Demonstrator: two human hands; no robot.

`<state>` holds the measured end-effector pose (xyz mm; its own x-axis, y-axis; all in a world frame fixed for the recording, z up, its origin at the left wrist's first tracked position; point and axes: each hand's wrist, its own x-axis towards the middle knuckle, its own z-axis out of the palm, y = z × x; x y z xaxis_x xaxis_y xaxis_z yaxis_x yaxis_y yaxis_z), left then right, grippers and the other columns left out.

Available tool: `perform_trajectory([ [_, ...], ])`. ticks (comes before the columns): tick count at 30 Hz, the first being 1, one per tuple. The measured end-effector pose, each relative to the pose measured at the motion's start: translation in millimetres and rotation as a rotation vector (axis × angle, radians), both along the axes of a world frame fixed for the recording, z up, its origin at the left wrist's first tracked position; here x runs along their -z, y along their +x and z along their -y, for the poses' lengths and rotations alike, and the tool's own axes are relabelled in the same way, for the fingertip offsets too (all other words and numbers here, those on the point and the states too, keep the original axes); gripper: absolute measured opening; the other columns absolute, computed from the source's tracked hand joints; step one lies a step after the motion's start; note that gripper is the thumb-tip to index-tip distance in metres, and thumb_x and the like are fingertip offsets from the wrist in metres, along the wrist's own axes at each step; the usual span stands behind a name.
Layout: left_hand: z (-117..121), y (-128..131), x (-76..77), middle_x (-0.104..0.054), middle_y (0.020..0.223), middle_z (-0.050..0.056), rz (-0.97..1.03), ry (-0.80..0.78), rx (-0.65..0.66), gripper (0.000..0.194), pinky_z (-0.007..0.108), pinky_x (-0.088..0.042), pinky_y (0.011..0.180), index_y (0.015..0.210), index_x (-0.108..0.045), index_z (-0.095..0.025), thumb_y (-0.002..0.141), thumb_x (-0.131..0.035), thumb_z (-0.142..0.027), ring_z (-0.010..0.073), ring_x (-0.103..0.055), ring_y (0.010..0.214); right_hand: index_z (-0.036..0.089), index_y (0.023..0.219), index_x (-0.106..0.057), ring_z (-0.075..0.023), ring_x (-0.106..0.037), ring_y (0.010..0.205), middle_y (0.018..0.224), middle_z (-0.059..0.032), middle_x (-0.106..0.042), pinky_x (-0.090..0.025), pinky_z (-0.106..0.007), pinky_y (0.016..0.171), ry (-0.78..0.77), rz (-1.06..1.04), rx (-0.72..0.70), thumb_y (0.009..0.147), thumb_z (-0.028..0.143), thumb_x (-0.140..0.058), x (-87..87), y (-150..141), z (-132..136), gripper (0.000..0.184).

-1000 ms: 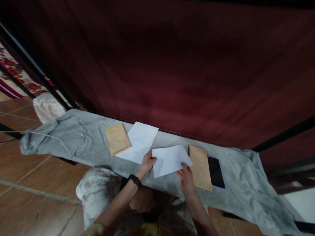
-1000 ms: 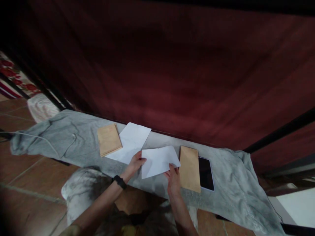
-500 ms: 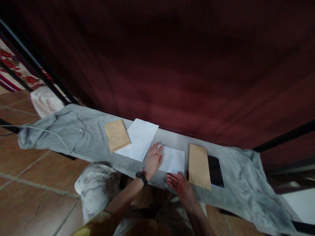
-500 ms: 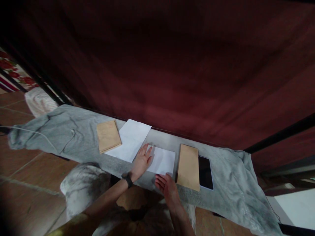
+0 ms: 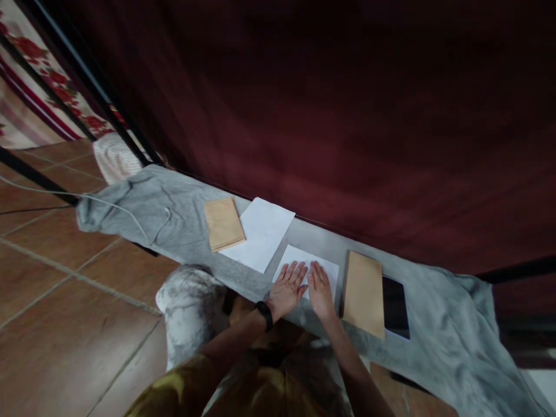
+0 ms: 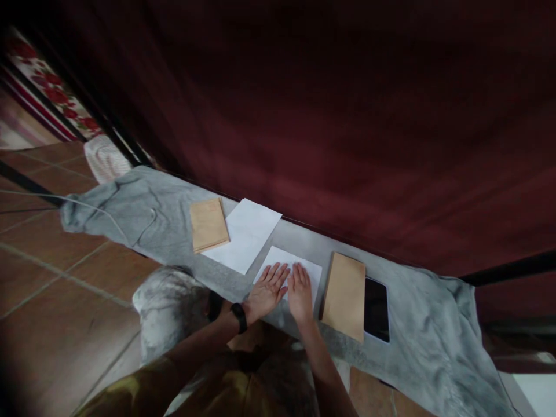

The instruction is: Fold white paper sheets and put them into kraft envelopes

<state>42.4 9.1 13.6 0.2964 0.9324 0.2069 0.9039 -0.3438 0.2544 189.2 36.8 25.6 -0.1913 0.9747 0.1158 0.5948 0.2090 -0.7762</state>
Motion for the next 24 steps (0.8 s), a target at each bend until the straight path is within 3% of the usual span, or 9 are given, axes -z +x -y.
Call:
perform_trajectory([
  [5, 2.5, 0.0, -0.9, -0.039, 0.157, 0.008, 0.02, -0.02, 0.045, 0.054, 0.052, -0.011, 0.122, 0.152, -0.035, -0.018, 0.102, -0.036, -0.039, 0.0265, -0.023, 0.149, 0.022, 0.147, -0.045, -0.0224, -0.026, 0.148, 0.158, -0.007, -0.036, -0.018, -0.052, 0.12, 0.202, 0.473, -0.094, 0.104, 0.035, -0.02, 20.1, 5.8, -19.3, 0.052],
  [14, 3.8, -0.9, -7.2, -0.034, 0.159, 0.007, 0.017, -0.006, 0.085, 0.053, 0.053, -0.009, 0.122, 0.153, -0.032, -0.022, 0.102, -0.036, -0.037, 0.0251, -0.024, 0.149, 0.018, 0.154, -0.031, -0.025, -0.024, 0.148, 0.161, -0.0095, -0.027, -0.016, -0.052, 0.12, 0.204, 0.59, -0.013, 0.104, 0.037, -0.018, 19.4, 12.9, -55.1, 0.055],
  [18, 4.4, -0.3, -8.9, -0.035, 0.159, 0.008, 0.007, -0.015, 0.09, 0.053, 0.052, -0.008, 0.122, 0.152, -0.033, -0.02, 0.103, -0.035, -0.037, 0.0253, -0.023, 0.149, 0.018, 0.154, -0.029, -0.0254, -0.023, 0.149, 0.162, -0.0098, -0.024, -0.016, -0.052, 0.12, 0.209, 0.599, 0.001, 0.104, 0.038, -0.018, 20.2, 12.2, -35.7, 0.055],
  [24, 4.5, 1.2, -9.2, -0.033, 0.16, 0.008, -0.04, -0.037, 0.098, 0.054, 0.053, -0.008, 0.122, 0.153, -0.032, -0.02, 0.101, -0.036, -0.033, 0.0252, -0.018, 0.151, 0.016, 0.154, -0.028, -0.0248, -0.024, 0.149, 0.16, -0.0103, -0.03, -0.017, -0.054, 0.12, 0.335, 0.634, -0.116, 0.104, 0.027, -0.022, 22.4, 17.4, 15.1, 0.052],
])
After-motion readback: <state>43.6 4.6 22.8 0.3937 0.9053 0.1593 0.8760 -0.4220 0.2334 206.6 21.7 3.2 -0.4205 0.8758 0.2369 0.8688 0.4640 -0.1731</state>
